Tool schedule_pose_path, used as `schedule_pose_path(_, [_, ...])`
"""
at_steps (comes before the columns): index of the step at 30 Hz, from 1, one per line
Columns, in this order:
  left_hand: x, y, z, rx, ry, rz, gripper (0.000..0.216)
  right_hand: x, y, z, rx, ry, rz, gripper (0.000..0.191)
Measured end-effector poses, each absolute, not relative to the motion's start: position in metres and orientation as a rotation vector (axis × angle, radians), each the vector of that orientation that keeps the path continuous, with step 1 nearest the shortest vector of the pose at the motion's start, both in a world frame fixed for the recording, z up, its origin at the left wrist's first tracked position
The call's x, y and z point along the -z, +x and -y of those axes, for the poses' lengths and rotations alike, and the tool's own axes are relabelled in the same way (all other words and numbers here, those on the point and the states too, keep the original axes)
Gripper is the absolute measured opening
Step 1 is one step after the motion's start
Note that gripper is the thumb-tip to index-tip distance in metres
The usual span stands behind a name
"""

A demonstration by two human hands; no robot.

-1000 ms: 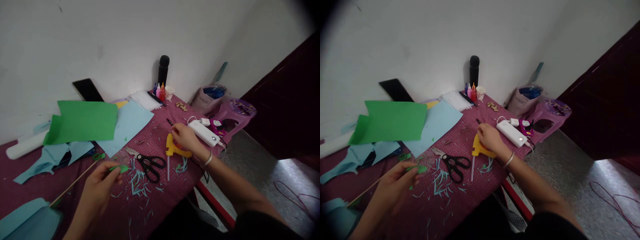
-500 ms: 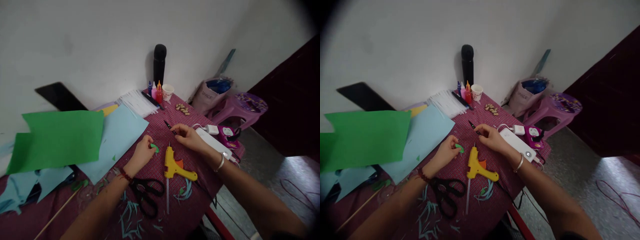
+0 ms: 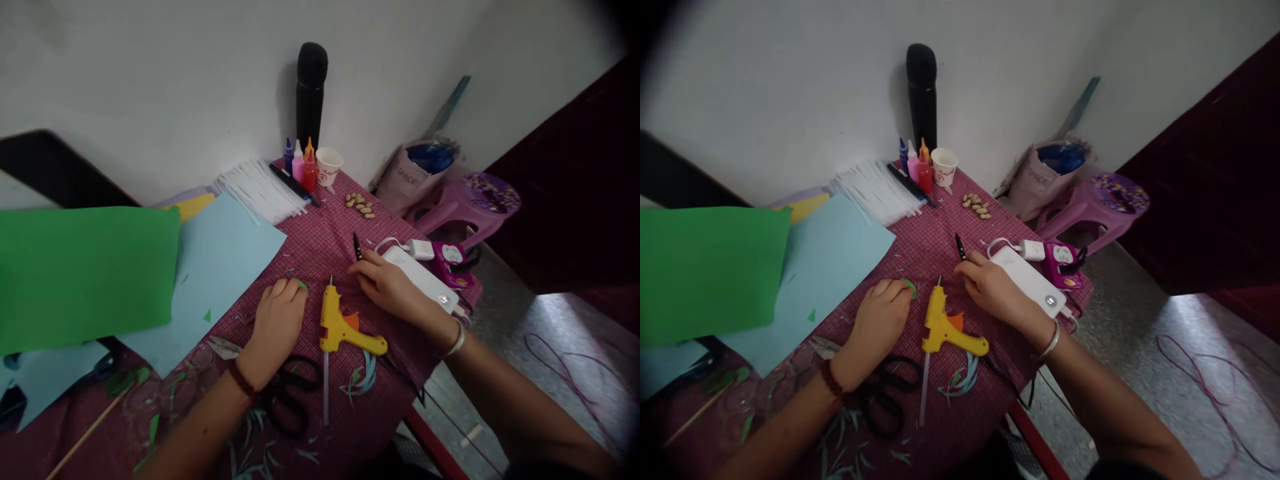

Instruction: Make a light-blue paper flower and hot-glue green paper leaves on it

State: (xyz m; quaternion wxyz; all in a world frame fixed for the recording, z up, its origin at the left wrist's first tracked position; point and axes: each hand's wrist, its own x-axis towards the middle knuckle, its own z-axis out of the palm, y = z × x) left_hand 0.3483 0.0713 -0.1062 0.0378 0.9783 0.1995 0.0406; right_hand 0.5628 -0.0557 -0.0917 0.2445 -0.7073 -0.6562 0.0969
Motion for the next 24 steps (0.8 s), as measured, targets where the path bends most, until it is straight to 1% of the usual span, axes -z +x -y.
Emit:
schedule_pose_path(2, [0.108,0.345,-0.069,-0.157,3.039,-0.571,0.017,0.09,0.562,0.063,-0.203,-1.847,1.708,0.023])
schedule_pose_path(4, [0.11,0.34,-0.067,-0.239,3.047,-0.543,0.021,0.09,0.56,0.072,-0.066,-1.75,1.523,0.022])
schedule_pose_path(7, [0.115,0.333,-0.065,-0.296,3.031,-0.519,0.028,0.092,0.558,0.092,0.187,-1.554,1.106,0.018])
schedule_pose_path(9, [0.118,0.33,-0.064,-0.3,3.008,-0.532,0.03,0.088,0.56,0.108,0.264,-1.418,0.807,0.016])
schedule_pose_path(11, [0.121,0.328,-0.063,-0.319,2.979,-0.558,0.03,0.078,0.563,0.122,0.121,-1.292,0.604,0.021])
schedule_pose_path(14, [0.123,0.325,-0.061,-0.355,2.962,-0.572,0.029,0.061,0.562,0.128,-0.256,-1.162,0.558,0.042])
schedule_pose_path(15, [0.123,0.325,-0.06,-0.363,2.966,-0.565,0.029,0.056,0.558,0.124,-0.334,-1.143,0.583,0.045])
schedule_pose_path(16, [0.123,0.324,-0.059,-0.368,2.975,-0.555,0.029,0.052,0.552,0.117,-0.385,-1.136,0.616,0.045])
schedule_pose_path(17, [0.122,0.324,-0.059,-0.369,2.984,-0.543,0.029,0.05,0.545,0.107,-0.432,-1.136,0.652,0.041])
schedule_pose_path(20, [0.121,0.323,-0.057,-0.346,2.994,-0.538,0.03,0.05,0.521,0.067,-0.633,-1.176,0.771,0.016])
schedule_pose_path(21, [0.121,0.323,-0.057,-0.335,2.987,-0.549,0.03,0.052,0.515,0.053,-0.714,-1.215,0.824,0.013])
schedule_pose_path(23, [0.121,0.324,-0.057,-0.319,2.948,-0.589,0.031,0.059,0.505,0.029,-0.809,-1.322,0.946,0.023])
schedule_pose_path(24, [0.12,0.324,-0.058,-0.312,2.92,-0.61,0.031,0.063,0.503,0.021,-0.806,-1.377,1.007,0.024])
